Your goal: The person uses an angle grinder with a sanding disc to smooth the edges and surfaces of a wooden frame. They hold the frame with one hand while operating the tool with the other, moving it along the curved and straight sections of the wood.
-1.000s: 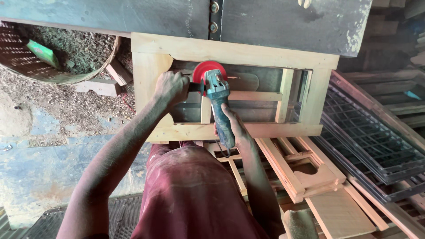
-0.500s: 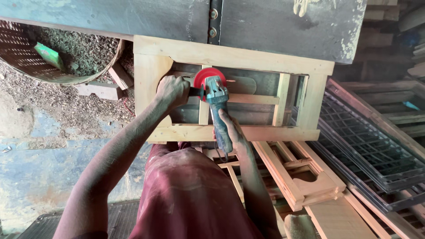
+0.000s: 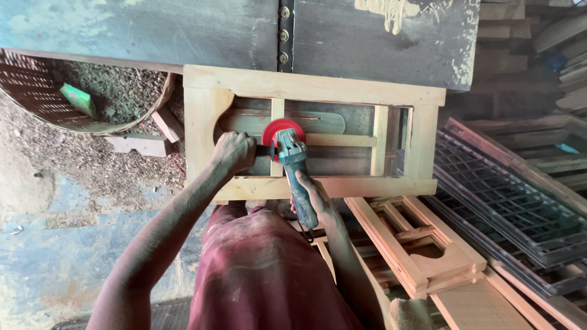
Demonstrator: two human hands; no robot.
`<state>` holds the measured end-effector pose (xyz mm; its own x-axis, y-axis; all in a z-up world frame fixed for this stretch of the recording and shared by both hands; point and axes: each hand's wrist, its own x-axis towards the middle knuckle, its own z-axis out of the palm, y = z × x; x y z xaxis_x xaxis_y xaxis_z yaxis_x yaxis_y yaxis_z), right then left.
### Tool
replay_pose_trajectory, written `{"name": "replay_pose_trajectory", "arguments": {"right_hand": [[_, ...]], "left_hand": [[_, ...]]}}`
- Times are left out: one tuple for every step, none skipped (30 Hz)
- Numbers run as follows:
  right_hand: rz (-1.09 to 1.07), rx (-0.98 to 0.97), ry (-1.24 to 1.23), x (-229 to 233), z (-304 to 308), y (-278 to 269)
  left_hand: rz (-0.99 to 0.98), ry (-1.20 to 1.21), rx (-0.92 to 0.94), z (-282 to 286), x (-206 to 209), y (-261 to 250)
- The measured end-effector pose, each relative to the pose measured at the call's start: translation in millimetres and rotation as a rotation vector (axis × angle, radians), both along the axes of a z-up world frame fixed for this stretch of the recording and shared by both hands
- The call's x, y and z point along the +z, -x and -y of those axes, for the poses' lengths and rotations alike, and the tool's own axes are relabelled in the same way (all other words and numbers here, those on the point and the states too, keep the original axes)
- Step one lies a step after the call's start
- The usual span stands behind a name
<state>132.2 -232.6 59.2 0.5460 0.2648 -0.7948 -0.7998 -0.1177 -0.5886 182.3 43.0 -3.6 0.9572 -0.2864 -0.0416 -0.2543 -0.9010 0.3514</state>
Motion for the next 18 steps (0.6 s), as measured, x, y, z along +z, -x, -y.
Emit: {"name": "replay_pose_trajectory", "arguments": {"right_hand": [[-0.001, 0.003, -0.014, -0.2, 2.7, 2.4], [-0.003, -0.001, -0.034, -1.7, 3.9, 5.2], [-0.004, -0.004, -0.054, -4.2, 3.6, 7.3], [-0.002, -0.01, -0.04, -5.2, 7.0, 12.6], [-0.001, -0.016, -0.027, -6.4, 10.0, 17.2], [0.004, -0.024, -0.01, -6.8, 13.7, 18.7], [0.012, -0.018, -0.017, -6.8, 17.0, 20.9], [0.019, -0.005, -0.026, -6.8, 19.6, 23.4], [0.025, 0.008, -0.034, -6.7, 21.5, 26.2], [0.024, 0.007, -0.033, -7.4, 21.0, 28.1], [0.023, 0.006, -0.033, -8.5, 20.0, 29.5], [0.016, 0.007, -0.03, -8.5, 20.5, 34.0], [0.019, 0.006, -0.045, -8.8, 20.9, 38.1], [0.024, 0.008, -0.06, -9.0, 21.0, 41.1], [0.029, 0.01, -0.076, -8.7, 21.1, 45.1], [0.051, 0.014, -0.089, -8.3, 21.0, 46.5], [0.073, 0.018, -0.102, -7.7, 21.1, 48.2], [0.093, 0.02, -0.113, -7.3, 21.5, 51.1]], "left_hand": [[-0.012, 0.002, 0.01, 2.8, -0.2, 3.0], [-0.024, -0.002, 0.014, 4.3, -0.4, 5.3], [-0.036, -0.006, 0.018, 4.6, -0.8, 7.8], [-0.002, 0.004, 0.019, 8.2, -1.4, 13.6], [0.032, 0.014, 0.019, 10.4, -1.8, 19.3], [0.07, 0.028, 0.017, 13.3, -2.1, 21.2], [0.025, 0.014, 0.008, 15.7, -2.2, 22.9], [-0.022, -0.003, 0.006, 16.8, -1.8, 27.8], [-0.068, -0.019, 0.004, 17.4, -1.5, 31.7], [-0.054, -0.013, 0.007, 15.7, -1.2, 33.8], [-0.04, -0.006, 0.011, 13.7, -1.1, 34.7], [-0.031, 0.003, 0.016, 13.7, -1.2, 39.7], [-0.052, 0.009, 0.023, 13.8, -1.5, 44.0], [-0.07, 0.015, 0.033, 13.8, -1.6, 47.9], [-0.089, 0.02, 0.044, 14.0, -1.2, 52.5], [-0.09, 0.024, 0.047, 14.0, -0.2, 54.5], [-0.091, 0.029, 0.051, 14.5, 1.1, 56.8], [-0.094, 0.034, 0.053, 15.5, 2.2, 59.9]]}}
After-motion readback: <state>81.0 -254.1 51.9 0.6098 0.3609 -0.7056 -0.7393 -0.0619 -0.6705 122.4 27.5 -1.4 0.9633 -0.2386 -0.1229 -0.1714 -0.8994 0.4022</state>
